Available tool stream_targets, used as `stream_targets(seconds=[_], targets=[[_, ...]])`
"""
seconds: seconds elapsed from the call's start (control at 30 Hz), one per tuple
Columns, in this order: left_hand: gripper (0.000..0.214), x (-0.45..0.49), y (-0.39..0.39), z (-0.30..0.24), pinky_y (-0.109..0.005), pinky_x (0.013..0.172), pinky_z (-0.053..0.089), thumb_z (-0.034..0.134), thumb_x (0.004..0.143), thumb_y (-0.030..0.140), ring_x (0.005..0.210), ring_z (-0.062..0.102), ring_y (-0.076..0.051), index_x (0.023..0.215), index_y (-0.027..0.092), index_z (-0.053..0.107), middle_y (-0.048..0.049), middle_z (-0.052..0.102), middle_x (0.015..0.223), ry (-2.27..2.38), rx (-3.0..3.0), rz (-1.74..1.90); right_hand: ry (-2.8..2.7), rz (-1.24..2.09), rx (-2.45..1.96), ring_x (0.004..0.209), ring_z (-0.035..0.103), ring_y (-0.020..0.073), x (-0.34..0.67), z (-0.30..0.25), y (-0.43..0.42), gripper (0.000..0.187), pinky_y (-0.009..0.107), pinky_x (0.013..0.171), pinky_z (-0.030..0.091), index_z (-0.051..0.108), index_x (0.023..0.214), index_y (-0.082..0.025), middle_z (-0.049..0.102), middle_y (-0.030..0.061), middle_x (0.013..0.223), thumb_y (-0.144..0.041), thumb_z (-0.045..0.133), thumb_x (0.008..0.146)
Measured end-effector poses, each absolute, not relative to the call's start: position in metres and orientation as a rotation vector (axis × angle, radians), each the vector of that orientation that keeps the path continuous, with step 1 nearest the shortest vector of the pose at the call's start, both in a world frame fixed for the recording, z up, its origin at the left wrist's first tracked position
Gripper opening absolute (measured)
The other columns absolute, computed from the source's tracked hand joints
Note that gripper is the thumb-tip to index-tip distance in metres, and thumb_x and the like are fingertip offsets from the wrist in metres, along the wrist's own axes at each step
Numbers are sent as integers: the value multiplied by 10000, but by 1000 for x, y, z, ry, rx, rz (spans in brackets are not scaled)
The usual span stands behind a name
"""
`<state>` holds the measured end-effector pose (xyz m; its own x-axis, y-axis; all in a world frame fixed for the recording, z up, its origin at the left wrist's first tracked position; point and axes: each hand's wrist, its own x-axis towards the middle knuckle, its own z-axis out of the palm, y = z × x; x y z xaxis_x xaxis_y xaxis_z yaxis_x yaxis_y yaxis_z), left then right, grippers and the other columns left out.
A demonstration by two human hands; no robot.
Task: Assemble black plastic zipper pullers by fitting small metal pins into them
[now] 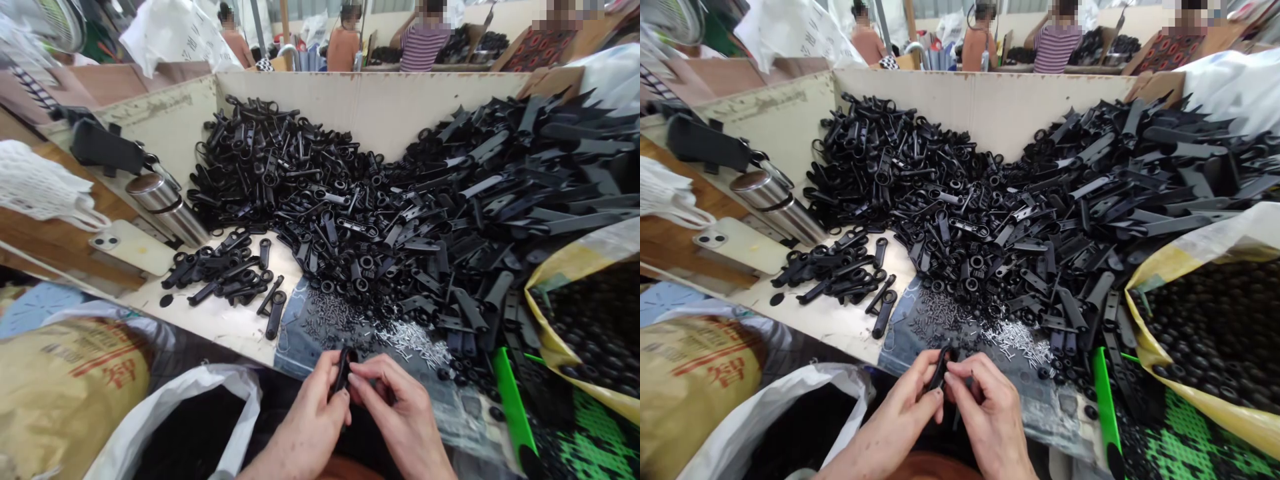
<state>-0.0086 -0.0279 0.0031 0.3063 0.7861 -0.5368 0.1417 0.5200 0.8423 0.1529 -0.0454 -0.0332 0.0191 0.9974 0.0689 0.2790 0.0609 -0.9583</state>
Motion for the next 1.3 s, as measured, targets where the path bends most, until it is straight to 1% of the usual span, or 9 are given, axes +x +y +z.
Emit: stream_targets(seconds=[0.2,0.4,0.6,0.7,0.83,0.9,1.1,1.2,1.3], targets=[[283,-9,-29,3,-266,789,442,612,886,228,766,574,-170,1167,227,638,-8,653,832,1237,962,575,-1435,944,-1365,596,594,152,149,-32,-49,129,249,530,438,785,975,-268,689,17,821,-291,659,992],[199,-14,-22,-11,-232,591,404,635,923,365,580,494,-124,1043,206,643,14,633,744,1174,986,632,-1706,795,-1302,640,669,151,154,-29,-52,267,228,574,502,725,1225,-255,689,14,810,-188,576,1013],[290,-21,-20,-27,-218,505,332,613,950,480,528,445,-104,1035,202,626,25,627,702,1163,1053,625,-2028,573,-1329,668,705,178,159,-21,-49,359,255,576,538,690,1268,-205,694,49,856,-137,446,1013],[347,-21,-20,-29,-217,485,307,597,952,537,512,428,-94,1035,201,608,26,618,703,1167,1044,641,-2098,621,-1330,705,719,180,162,-14,-48,388,260,607,566,622,1369,-219,698,52,912,-178,433,1032],[441,-21,-19,-27,-215,476,259,568,947,606,484,375,-72,1072,184,569,42,589,689,1145,991,633,-1970,727,-1433,890,728,183,178,-4,-50,439,264,762,601,489,1503,-265,684,72,1069,-258,429,1069],[494,-22,-19,-28,-219,477,225,592,922,632,468,356,-61,1092,170,559,42,594,677,1147,944,645,-1889,709,-1465,967,709,186,189,-2,-53,445,272,824,594,477,1514,-279,661,85,1140,-231,395,1079],[487,-23,-22,-24,-243,514,176,664,904,590,468,330,-39,1095,149,586,32,611,668,1121,800,687,-1680,453,-1221,887,664,181,203,-27,-48,420,269,775,572,590,1387,-280,649,56,1001,-90,449,1039],[449,-23,-21,-20,-244,533,197,686,908,551,504,359,-52,1095,156,584,24,619,683,1125,768,682,-1732,528,-1251,825,663,164,201,-40,-42,396,248,761,568,616,1375,-267,662,41,958,-104,468,1046],[481,-22,-21,-22,-244,521,199,682,894,589,504,370,-63,1098,168,573,29,610,679,1143,801,676,-1750,592,-1264,825,664,156,198,-36,-39,408,235,750,564,581,1430,-259,652,50,976,-132,431,1072]])
